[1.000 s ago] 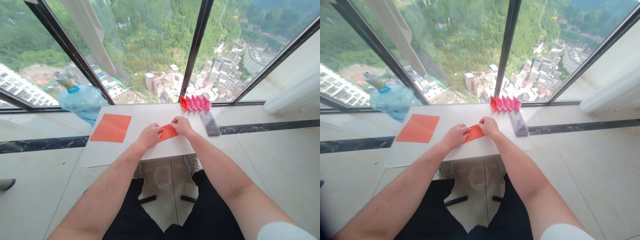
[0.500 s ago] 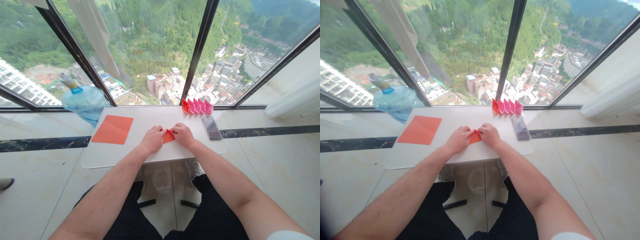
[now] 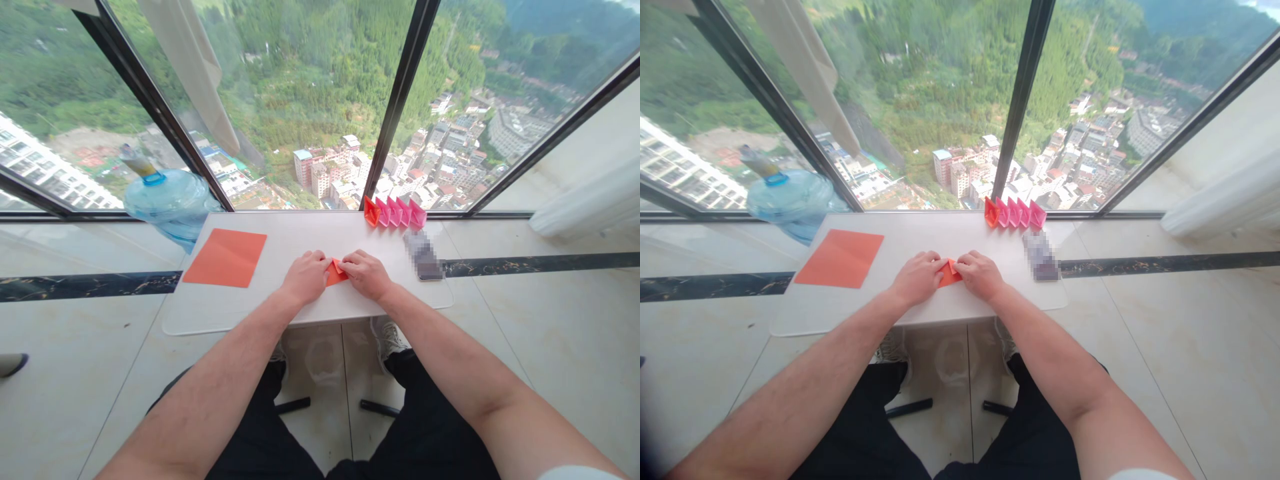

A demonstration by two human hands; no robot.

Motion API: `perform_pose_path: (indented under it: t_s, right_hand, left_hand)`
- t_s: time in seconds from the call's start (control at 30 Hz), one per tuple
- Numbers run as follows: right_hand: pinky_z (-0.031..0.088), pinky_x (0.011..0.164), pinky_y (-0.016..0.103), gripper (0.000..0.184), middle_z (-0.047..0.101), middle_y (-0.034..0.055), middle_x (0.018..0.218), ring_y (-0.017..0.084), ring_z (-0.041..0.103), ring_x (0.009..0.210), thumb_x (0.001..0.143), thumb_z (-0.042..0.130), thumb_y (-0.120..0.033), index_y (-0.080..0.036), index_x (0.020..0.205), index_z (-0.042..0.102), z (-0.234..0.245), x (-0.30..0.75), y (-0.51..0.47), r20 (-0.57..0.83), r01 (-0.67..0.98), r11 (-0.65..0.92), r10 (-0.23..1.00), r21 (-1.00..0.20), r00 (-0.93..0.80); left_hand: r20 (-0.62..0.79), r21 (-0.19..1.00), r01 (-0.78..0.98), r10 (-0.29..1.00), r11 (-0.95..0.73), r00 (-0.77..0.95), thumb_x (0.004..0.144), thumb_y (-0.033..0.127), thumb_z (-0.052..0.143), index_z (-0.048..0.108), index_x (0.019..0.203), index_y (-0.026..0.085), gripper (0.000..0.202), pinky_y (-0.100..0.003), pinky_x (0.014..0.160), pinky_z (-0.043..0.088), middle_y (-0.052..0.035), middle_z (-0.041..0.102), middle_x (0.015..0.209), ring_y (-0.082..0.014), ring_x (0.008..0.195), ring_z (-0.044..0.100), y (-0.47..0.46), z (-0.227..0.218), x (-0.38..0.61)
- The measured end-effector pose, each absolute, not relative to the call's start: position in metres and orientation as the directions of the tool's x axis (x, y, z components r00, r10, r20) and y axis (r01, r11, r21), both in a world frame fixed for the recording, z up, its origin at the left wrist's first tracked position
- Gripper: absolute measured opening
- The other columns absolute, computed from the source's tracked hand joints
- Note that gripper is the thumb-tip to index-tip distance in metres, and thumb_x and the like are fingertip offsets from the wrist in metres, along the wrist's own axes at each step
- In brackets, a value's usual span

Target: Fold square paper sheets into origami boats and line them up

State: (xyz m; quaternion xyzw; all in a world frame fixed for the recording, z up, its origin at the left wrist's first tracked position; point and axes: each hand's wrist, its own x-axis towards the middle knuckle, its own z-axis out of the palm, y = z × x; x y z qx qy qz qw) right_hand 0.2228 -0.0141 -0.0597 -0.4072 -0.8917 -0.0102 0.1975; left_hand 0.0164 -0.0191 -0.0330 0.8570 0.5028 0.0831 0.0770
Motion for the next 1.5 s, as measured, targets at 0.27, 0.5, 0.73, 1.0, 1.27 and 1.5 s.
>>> perform_pose_path:
  t_s: [0.27,0.5,0.73,1.0,1.27,1.5]
  right_hand:
    - [0.045,0.085,0.034,0.028,0.072,0.0101,0.105,0.021,0.057,0.094,0.093,0.051,-0.01,-0.02,0.103,0.075,-0.055,0.222,-0.019,0.309,0.713,0.695,0.701,-0.093,-0.643]
    - [0.045,0.086,0.034,0.028,0.072,0.0098,0.107,0.021,0.057,0.096,0.094,0.051,-0.013,-0.02,0.108,0.074,-0.055,0.224,-0.018,0.306,0.711,0.695,0.703,-0.107,-0.642]
    - [0.044,0.084,0.034,0.028,0.072,0.0092,0.106,0.021,0.056,0.095,0.096,0.049,-0.012,-0.018,0.108,0.073,-0.056,0.225,-0.018,0.335,0.7,0.712,0.675,-0.061,-0.657]
    - [0.043,0.081,0.034,0.024,0.073,0.0081,0.104,0.021,0.056,0.094,0.096,0.053,-0.014,-0.02,0.105,0.074,-0.061,0.226,-0.019,0.39,0.693,0.719,0.654,-0.057,-0.648]
    - [0.046,0.085,0.033,0.02,0.072,0.0076,0.095,0.021,0.058,0.091,0.094,0.057,-0.017,-0.021,0.101,0.076,-0.066,0.218,-0.015,0.358,0.819,0.466,0.867,-0.334,-0.347]
    - [0.045,0.08,0.03,0.021,0.069,0.0061,0.089,0.02,0.058,0.089,0.093,0.057,-0.017,-0.022,0.095,0.077,-0.062,0.213,-0.012,0.292,0.842,0.385,0.913,-0.378,-0.286]
  left_hand:
    - [0.084,0.209,0.851,0.875,-0.483,0.476,0.091,0.022,0.051,0.069,0.111,0.021,0.028,-0.039,0.094,0.048,-0.0091,0.067,0.113,-0.0266,0.105,0.059,-0.02,-0.03,0.017]
    - [0.123,0.252,0.84,0.876,-0.482,0.466,0.09,0.018,0.052,0.063,0.129,0.025,0.041,-0.037,0.096,0.047,-0.0079,0.067,0.12,-0.0258,0.109,0.059,-0.025,-0.031,0.017]
    - [0.108,0.225,0.843,0.872,-0.489,0.477,0.095,0.018,0.046,0.067,0.125,0.029,0.039,-0.035,0.091,0.048,-0.0045,0.071,0.113,-0.0234,0.101,0.059,-0.024,-0.034,0.021]
    - [0.12,0.21,0.85,0.876,-0.483,0.468,0.095,0.018,0.048,0.069,0.116,0.026,0.031,-0.035,0.089,0.049,-0.0035,0.073,0.108,-0.0236,0.099,0.06,-0.025,-0.034,0.02]
    - [0.136,0.217,0.839,0.867,-0.499,0.48,0.092,0.017,0.051,0.07,0.106,0.019,0.024,-0.038,0.095,0.049,-0.0082,0.07,0.112,-0.0256,0.103,0.059,-0.022,-0.038,0.022]
    - [0.111,0.227,0.846,0.876,-0.483,0.47,0.091,0.019,0.052,0.069,0.112,0.017,0.028,-0.038,0.1,0.048,-0.0104,0.066,0.116,-0.0259,0.108,0.059,-0.017,-0.041,0.02]
